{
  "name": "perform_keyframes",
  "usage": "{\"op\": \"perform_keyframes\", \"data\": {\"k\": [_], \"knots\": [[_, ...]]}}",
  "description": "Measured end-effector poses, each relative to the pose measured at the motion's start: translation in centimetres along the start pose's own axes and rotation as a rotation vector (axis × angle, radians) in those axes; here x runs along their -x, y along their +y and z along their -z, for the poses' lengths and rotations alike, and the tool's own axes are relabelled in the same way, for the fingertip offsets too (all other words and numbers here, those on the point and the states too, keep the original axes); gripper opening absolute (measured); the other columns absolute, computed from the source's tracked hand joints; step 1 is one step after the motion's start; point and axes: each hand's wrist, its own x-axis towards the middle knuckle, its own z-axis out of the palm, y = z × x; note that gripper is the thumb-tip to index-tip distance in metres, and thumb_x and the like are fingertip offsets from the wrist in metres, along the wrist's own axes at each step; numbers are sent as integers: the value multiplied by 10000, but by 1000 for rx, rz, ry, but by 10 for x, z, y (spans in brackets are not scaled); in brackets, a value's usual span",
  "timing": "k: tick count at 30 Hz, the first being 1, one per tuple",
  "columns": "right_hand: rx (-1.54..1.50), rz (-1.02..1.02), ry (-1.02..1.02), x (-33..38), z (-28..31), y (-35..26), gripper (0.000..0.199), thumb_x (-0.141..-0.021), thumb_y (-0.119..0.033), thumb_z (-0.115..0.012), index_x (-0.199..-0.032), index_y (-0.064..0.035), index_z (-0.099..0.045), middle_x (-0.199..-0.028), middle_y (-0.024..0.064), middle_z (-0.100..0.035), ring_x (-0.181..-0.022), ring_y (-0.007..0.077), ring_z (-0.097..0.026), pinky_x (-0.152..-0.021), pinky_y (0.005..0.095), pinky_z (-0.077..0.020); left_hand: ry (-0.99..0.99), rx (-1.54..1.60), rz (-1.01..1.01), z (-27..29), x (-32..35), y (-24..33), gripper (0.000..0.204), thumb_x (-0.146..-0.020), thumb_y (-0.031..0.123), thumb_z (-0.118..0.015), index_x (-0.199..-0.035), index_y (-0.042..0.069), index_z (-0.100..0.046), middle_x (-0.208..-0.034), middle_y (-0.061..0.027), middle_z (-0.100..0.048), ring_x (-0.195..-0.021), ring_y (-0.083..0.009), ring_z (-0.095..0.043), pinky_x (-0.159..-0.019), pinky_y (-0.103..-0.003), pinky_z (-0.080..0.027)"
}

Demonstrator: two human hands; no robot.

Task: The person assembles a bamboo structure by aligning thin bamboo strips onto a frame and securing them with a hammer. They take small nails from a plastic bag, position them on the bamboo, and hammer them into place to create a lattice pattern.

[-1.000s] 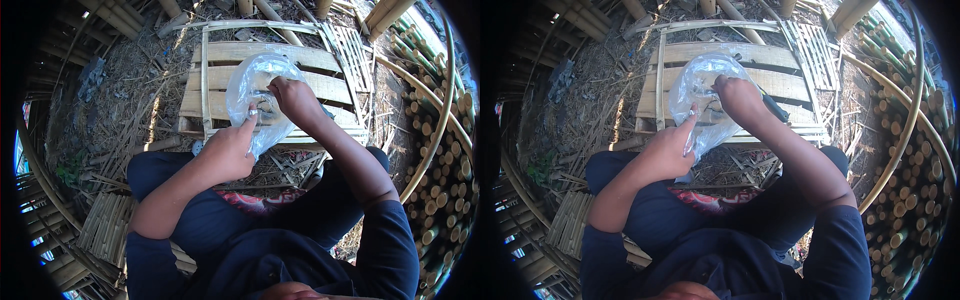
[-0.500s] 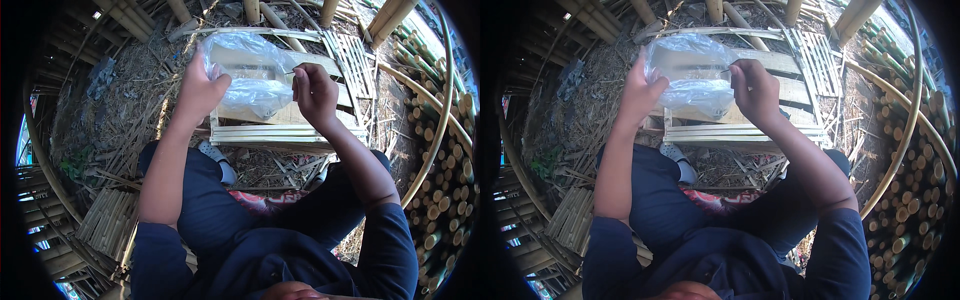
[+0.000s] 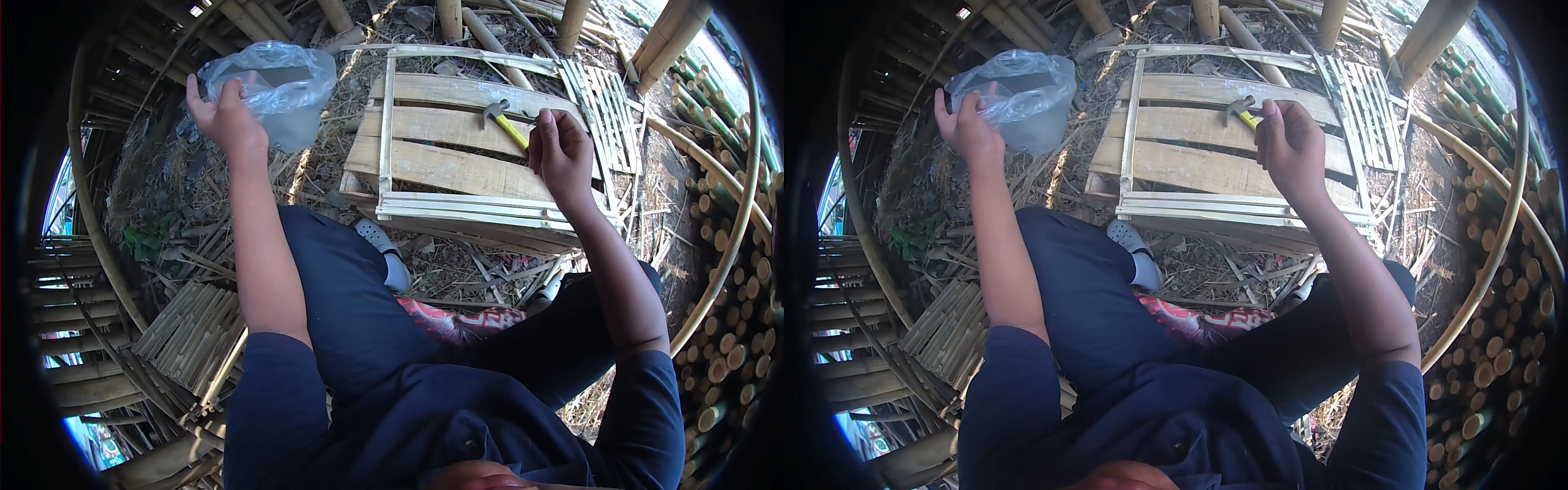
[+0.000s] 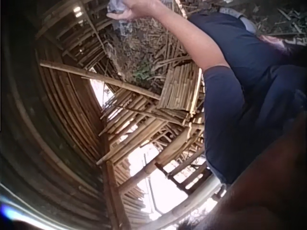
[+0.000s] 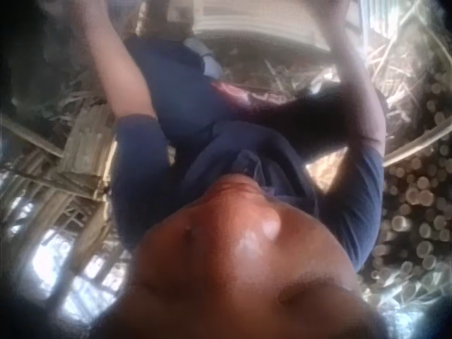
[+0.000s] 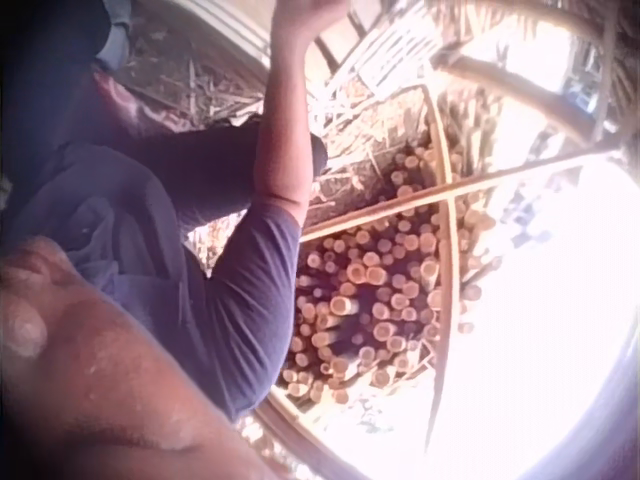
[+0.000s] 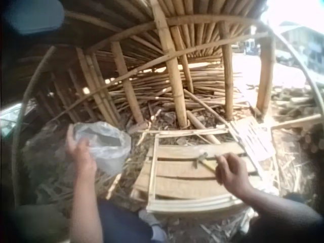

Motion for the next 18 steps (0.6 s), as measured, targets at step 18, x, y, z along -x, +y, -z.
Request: {"op": "perform_keyframes", "data": {"k": [18], "knots": [[241,-74,-141,-4,-16,20,372,-1051,-348,-576,-1025,21,-615,-667,28,-595,-522,79,-540,-505,253,-440,-282,-987,604,165,-3,-130,438,-881,73,-644,-1313,3,-650,-1157,-168,-708,-1000,-225,-684,-875,-339,-524]]}}
